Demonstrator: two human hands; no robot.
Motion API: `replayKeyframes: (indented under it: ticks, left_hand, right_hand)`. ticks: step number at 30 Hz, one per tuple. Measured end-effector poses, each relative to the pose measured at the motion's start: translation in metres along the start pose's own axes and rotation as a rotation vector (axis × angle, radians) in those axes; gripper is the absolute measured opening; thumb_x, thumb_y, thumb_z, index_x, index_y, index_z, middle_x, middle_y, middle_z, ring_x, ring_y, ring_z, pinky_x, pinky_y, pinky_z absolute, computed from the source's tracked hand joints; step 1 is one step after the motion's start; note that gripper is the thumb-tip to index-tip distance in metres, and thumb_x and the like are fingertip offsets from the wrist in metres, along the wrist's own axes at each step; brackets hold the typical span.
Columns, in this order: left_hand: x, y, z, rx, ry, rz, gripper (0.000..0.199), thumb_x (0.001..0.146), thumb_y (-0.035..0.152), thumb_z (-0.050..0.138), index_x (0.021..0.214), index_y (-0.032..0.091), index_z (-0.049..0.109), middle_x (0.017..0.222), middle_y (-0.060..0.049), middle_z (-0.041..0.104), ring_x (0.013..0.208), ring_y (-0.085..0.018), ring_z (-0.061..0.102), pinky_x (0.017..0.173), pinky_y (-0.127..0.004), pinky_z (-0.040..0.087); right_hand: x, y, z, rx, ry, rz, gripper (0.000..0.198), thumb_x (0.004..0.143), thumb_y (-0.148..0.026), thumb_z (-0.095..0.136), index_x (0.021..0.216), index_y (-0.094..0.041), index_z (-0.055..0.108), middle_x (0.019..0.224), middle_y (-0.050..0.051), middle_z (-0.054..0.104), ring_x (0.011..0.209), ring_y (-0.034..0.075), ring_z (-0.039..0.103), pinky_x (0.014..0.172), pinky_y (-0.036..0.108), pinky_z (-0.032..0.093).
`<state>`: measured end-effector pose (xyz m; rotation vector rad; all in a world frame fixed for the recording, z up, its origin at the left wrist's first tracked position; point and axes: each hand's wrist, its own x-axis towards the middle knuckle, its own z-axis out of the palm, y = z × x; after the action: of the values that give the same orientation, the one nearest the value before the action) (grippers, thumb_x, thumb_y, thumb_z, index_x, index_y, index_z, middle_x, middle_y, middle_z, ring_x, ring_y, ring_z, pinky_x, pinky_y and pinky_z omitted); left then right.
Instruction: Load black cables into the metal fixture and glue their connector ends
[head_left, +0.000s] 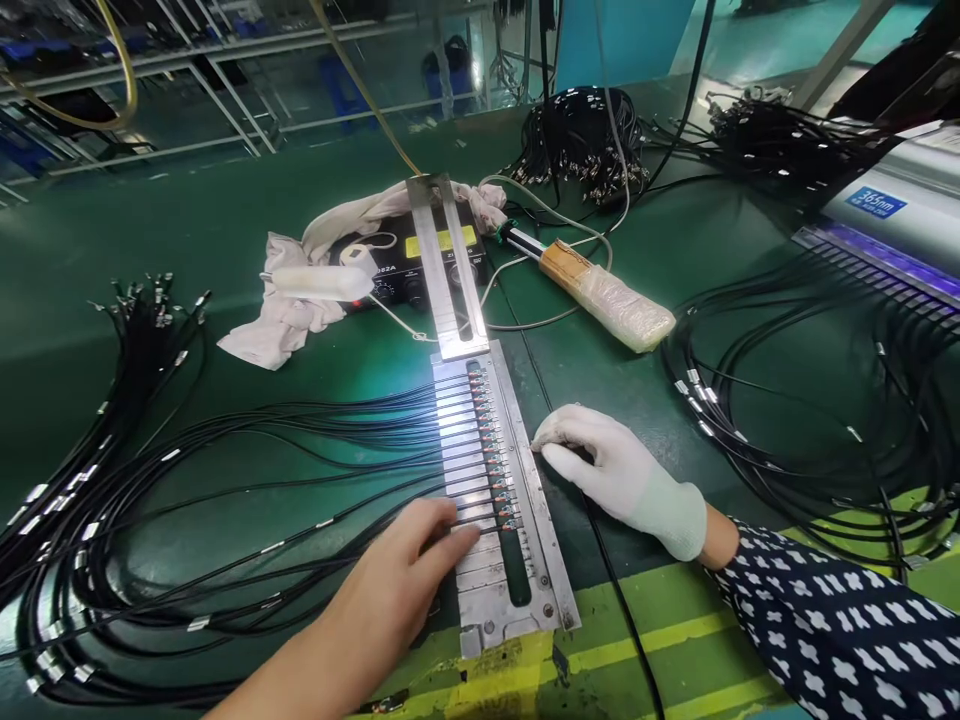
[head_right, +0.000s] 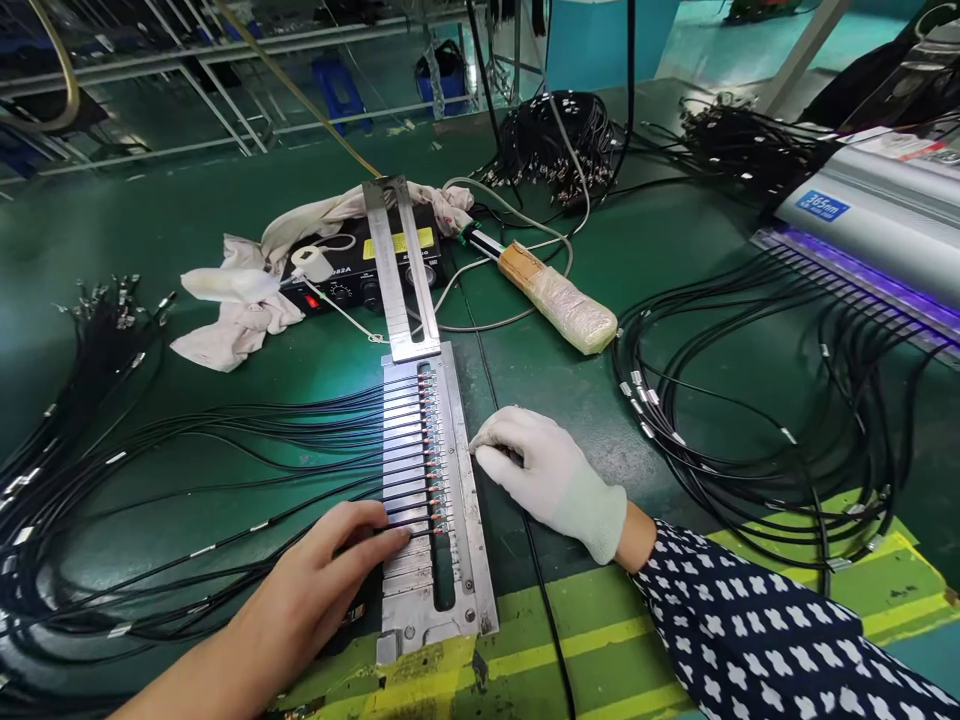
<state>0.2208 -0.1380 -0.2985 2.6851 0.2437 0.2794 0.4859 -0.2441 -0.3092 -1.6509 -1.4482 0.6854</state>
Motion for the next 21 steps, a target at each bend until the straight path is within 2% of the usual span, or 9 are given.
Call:
replayKeyframes:
  ticks: [3, 6, 10, 12, 15, 17, 19, 21]
  left_hand:
    - [-0.017, 0.0, 0.011, 0.135, 0.095, -0.002, 0.038, 0.097, 0.009, 0.041, 0.129, 0.019, 0.057, 0.105, -0.008, 0.054, 0.096, -0.016, 0.048, 0.085, -0.027, 0.039]
    - [-0.023, 0.001, 0.014, 0.174, 0.052, 0.007, 0.047, 0.095, 0.005, 0.039, 0.138, 0.019, 0.051, 0.097, -0.006, 0.057, 0.085, -0.015, 0.046, 0.077, -0.026, 0.036]
    - [-0.019, 0.003, 0.0, 0.039, -0.016, -0.019, 0.049, 0.094, 0.004, 0.038, 0.14, 0.02, 0.046, 0.096, -0.004, 0.06, 0.083, -0.013, 0.049, 0.075, -0.023, 0.039]
    - [-0.023, 0.005, -0.011, -0.046, 0.003, -0.071, 0.046, 0.096, 0.006, 0.041, 0.14, 0.021, 0.044, 0.1, -0.003, 0.061, 0.088, -0.012, 0.051, 0.08, -0.022, 0.042]
    - [-0.043, 0.011, -0.023, -0.073, 0.04, -0.188, 0.024, 0.096, 0.013, 0.049, 0.119, 0.02, 0.054, 0.104, -0.004, 0.059, 0.097, -0.013, 0.051, 0.086, -0.022, 0.043]
    - [-0.061, 0.014, -0.024, -0.038, 0.019, -0.307, 0.007, 0.095, 0.017, 0.051, 0.1, 0.019, 0.056, 0.102, -0.004, 0.057, 0.095, -0.014, 0.05, 0.082, -0.022, 0.043]
    - [-0.075, 0.017, -0.024, -0.009, -0.006, -0.38, 0.007, 0.096, 0.018, 0.05, 0.091, 0.019, 0.054, 0.098, -0.004, 0.055, 0.091, -0.014, 0.05, 0.078, -0.022, 0.043]
    - [-0.081, 0.016, -0.025, -0.013, 0.015, -0.36, 0.008, 0.096, 0.017, 0.049, 0.09, 0.019, 0.053, 0.094, -0.003, 0.055, 0.088, -0.012, 0.051, 0.077, -0.02, 0.044]
  right_hand:
    - [0.0, 0.0, 0.0, -0.003, -0.007, -0.003, 0.015, 0.095, -0.017, 0.053, 0.089, -0.019, 0.068, 0.097, 0.003, 0.066, 0.093, 0.016, 0.061, 0.087, 0.032, 0.048]
    - [0.001, 0.0, 0.001, -0.012, -0.003, -0.003, 0.015, 0.095, -0.017, 0.053, 0.091, -0.019, 0.068, 0.098, 0.003, 0.066, 0.094, 0.016, 0.06, 0.087, 0.032, 0.048]
    - [-0.001, 0.002, 0.001, -0.032, -0.004, -0.011, 0.015, 0.095, -0.017, 0.053, 0.09, -0.019, 0.067, 0.098, 0.002, 0.066, 0.094, 0.015, 0.06, 0.088, 0.032, 0.047]
    - [-0.003, 0.002, 0.001, -0.037, -0.014, -0.021, 0.015, 0.095, -0.018, 0.053, 0.09, -0.02, 0.066, 0.099, 0.002, 0.065, 0.094, 0.015, 0.06, 0.088, 0.031, 0.047]
    - [-0.008, 0.003, 0.001, -0.048, -0.03, -0.024, 0.015, 0.096, -0.021, 0.052, 0.092, -0.021, 0.066, 0.102, 0.001, 0.064, 0.096, 0.015, 0.06, 0.089, 0.03, 0.047]
    - [-0.009, 0.005, 0.001, -0.06, -0.038, -0.01, 0.015, 0.097, -0.024, 0.051, 0.093, -0.022, 0.066, 0.104, 0.0, 0.064, 0.098, 0.015, 0.059, 0.09, 0.03, 0.046]
    - [-0.009, 0.005, 0.002, -0.069, -0.04, 0.011, 0.016, 0.098, -0.026, 0.051, 0.093, -0.023, 0.065, 0.103, 0.0, 0.063, 0.098, 0.015, 0.059, 0.09, 0.031, 0.046]
    - [-0.008, 0.006, 0.003, -0.067, -0.036, 0.022, 0.016, 0.098, -0.027, 0.051, 0.093, -0.023, 0.066, 0.103, 0.0, 0.063, 0.097, 0.016, 0.059, 0.089, 0.032, 0.046]
